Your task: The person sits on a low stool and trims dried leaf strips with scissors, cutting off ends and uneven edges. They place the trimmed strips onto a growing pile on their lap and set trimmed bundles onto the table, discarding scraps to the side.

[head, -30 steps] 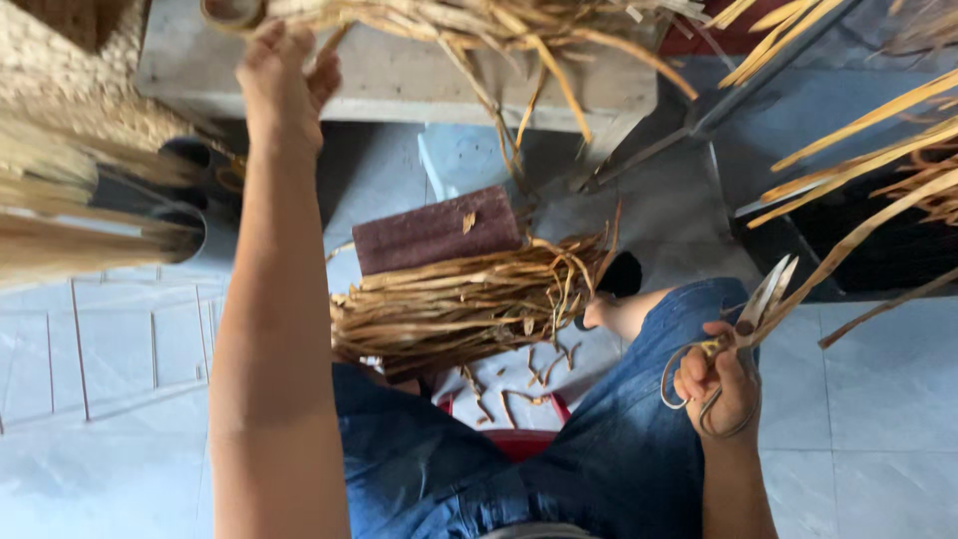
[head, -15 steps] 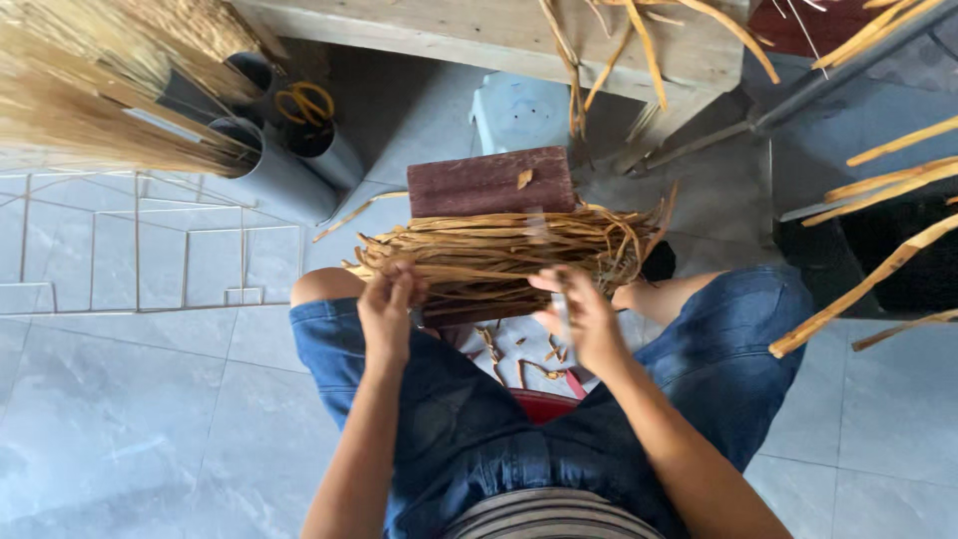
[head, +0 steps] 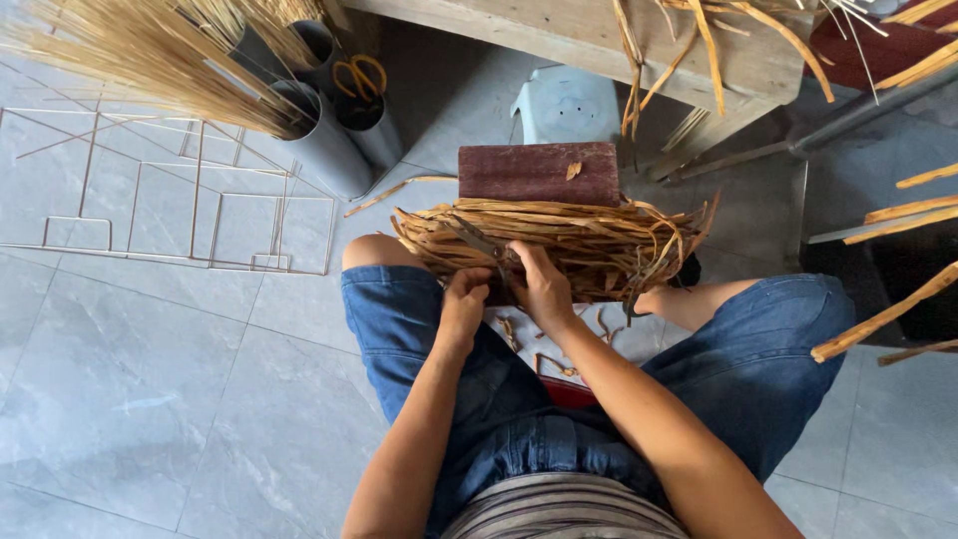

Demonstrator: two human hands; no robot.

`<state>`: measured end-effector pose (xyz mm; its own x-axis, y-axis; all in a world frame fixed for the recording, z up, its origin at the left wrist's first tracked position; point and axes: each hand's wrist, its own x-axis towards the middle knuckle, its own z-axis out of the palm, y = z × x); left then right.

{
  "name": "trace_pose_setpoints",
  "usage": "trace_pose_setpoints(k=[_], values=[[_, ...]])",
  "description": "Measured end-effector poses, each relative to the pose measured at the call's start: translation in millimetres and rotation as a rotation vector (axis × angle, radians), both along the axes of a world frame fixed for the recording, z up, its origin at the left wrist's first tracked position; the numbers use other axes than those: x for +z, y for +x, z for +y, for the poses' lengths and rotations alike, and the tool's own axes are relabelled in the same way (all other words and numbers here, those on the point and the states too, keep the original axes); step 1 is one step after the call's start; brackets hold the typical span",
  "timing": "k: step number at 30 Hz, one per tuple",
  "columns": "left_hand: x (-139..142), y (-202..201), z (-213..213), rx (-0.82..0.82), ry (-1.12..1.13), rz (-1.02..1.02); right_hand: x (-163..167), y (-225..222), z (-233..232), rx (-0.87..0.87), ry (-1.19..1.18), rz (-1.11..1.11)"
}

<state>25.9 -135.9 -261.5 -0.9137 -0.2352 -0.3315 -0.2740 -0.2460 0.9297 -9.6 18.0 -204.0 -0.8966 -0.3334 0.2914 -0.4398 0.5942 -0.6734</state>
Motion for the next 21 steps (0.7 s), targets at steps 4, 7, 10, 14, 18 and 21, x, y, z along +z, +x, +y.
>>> trace_pose_setpoints(k=[4,7,10,14,18,21], values=[[4.8,1.2,-0.3,-0.028,0.087,-0.117,-4.5,-12.9,-1.3,-0.054,-0.045,0.024],[6.9,2.8,-1.4,-0.109,0.231,-0.214,-6.4,-17.9,3.8,-0.110,-0.138,-0.105],[8.4,1.6,-1.4,-0.165,0.259,-0.248,-4.8,-25.7,12.4,-0.125,-0.283,-0.132],[16.0,-2.1,-2.0,-0.131,0.262,-0.208,2.9,-21.6,25.3,-0.116,-0.415,-0.073],[28.6,-2.5,-2.7,-0.183,0.515,-0.162,19.8,-4.8,35.5,-0.156,-0.364,-0.093],[34.6,-8.7,1.0,-0.157,0.775,-0.169,36.6,2.9,44.5,-0.258,-0.275,-0.120]])
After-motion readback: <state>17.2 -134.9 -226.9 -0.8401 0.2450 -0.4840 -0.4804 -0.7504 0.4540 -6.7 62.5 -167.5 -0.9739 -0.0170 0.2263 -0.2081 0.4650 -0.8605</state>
